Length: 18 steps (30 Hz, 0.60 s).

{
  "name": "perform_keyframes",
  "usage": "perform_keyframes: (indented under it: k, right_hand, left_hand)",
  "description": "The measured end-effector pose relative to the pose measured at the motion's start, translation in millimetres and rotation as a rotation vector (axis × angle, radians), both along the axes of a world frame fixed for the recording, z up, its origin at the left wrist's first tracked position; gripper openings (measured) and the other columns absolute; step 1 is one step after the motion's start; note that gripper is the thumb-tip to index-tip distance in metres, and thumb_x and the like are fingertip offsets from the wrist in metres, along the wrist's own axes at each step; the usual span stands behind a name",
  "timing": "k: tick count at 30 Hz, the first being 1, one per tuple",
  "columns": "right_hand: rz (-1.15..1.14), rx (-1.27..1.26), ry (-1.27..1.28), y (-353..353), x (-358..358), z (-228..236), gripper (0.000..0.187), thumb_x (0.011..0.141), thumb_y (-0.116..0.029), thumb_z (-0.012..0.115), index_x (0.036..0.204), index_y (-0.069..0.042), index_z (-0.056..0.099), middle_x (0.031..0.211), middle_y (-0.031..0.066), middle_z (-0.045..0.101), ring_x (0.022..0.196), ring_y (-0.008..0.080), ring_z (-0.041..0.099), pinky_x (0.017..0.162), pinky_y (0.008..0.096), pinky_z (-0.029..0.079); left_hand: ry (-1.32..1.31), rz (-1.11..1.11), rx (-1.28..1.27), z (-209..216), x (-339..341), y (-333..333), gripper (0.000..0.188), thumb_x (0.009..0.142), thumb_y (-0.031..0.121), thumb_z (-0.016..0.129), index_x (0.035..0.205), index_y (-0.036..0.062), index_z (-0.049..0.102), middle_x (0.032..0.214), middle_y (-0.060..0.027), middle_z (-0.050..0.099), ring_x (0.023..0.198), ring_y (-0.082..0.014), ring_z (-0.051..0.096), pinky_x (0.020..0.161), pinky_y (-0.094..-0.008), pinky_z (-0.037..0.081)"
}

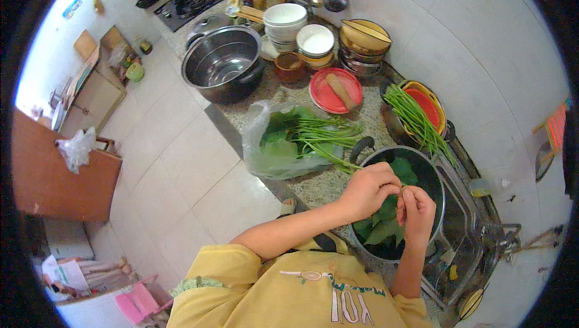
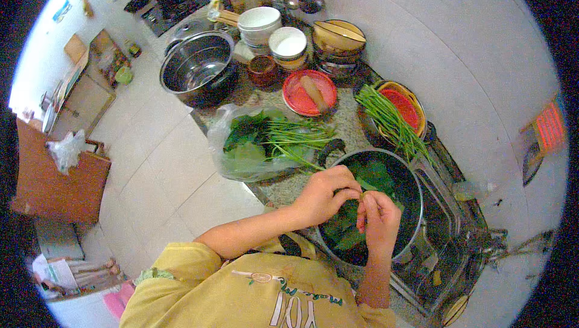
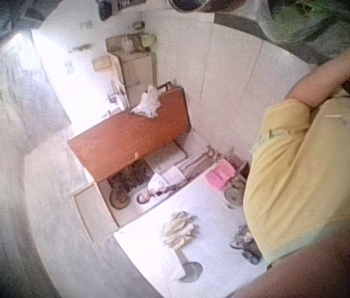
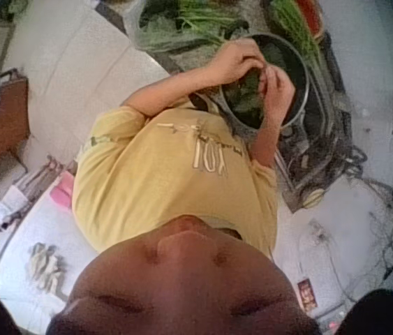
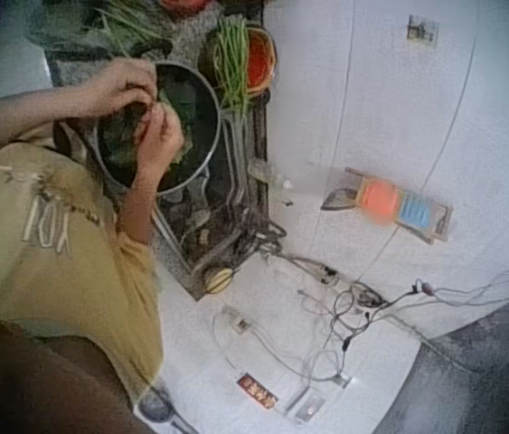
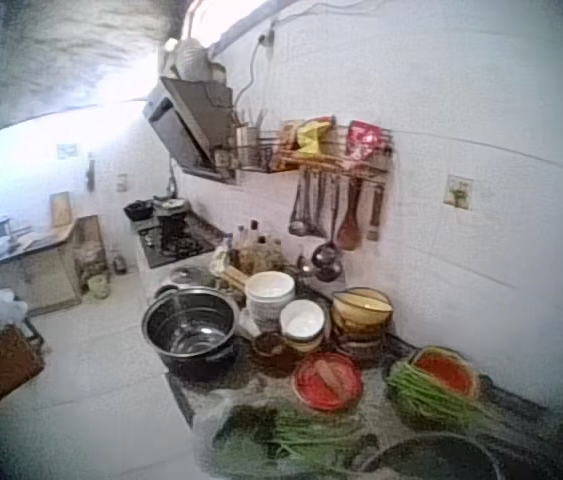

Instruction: The person stands at a kitchen sink and repeatedly picks up leafy green vegetables, plucks the leaves from the stems by hand, and places the leaves into a metal bowl. The stems are discarded into the sink. The person continues this process for the duration of the clip.

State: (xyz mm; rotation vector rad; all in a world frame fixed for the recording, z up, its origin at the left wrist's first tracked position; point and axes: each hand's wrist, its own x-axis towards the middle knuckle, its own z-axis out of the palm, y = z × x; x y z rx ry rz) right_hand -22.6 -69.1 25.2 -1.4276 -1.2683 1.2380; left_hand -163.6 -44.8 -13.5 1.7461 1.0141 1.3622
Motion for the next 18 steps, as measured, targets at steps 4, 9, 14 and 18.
perform_keyframes:
  k: [4, 9, 14, 18]
  right_hand:
    - [-0.182, -0.03, 0.395, -6.7, -1.7, -4.2, 0.013, 0.084, -0.013, 0.052, 0.079, -0.002, 0.057, 0.057, 0.0003, 0.049, 0.039, 0.0048, 0.04, 0.032, 0.0173, 0.028]
    - [-0.297, -0.013, 0.417, -18.6, 13.7, -12.1, 0.013, 0.083, -0.013, 0.054, 0.079, -0.001, 0.057, 0.06, 0.0026, 0.053, 0.041, 0.0067, 0.044, 0.033, 0.0185, 0.031]
    - [-0.411, 0.05, 0.177, -33.5, 35.4, -12.8, 0.013, 0.084, -0.011, 0.052, 0.079, 0.0, 0.056, 0.058, 0.0038, 0.052, 0.043, 0.0084, 0.045, 0.036, 0.0208, 0.035]
    - [-0.395, 0.008, 0.044, -41.6, 41.1, -9.4, 0.011, 0.084, -0.011, 0.052, 0.08, -0.001, 0.055, 0.059, 0.0028, 0.052, 0.044, 0.008, 0.045, 0.038, 0.0203, 0.035]
  left_hand:
    - [-0.181, -0.09, -0.132, 7.4, 8.8, 2.4, 0.007, 0.07, 0.008, 0.062, 0.073, 0.0026, 0.06, 0.073, -0.0077, 0.057, 0.073, -0.0213, 0.055, 0.067, -0.0292, 0.043]
    - [0.001, -0.192, 0.088, 9.2, 19.6, 9.5, 0.009, 0.069, 0.006, 0.062, 0.078, 0.004, 0.059, 0.076, -0.0074, 0.056, 0.073, -0.0239, 0.055, 0.065, -0.0316, 0.043]
    - [0.295, -0.329, 0.352, 12.9, 31.0, 8.2, 0.021, 0.068, 0.006, 0.059, 0.088, 0.0042, 0.059, 0.08, -0.0082, 0.055, 0.075, -0.0261, 0.055, 0.064, -0.0341, 0.044]
    - [0.347, -0.355, 0.442, 2.0, 46.4, 5.4, 0.027, 0.066, 0.009, 0.06, 0.091, 0.0022, 0.057, 0.078, -0.0088, 0.054, 0.069, -0.0265, 0.055, 0.06, -0.0345, 0.045]
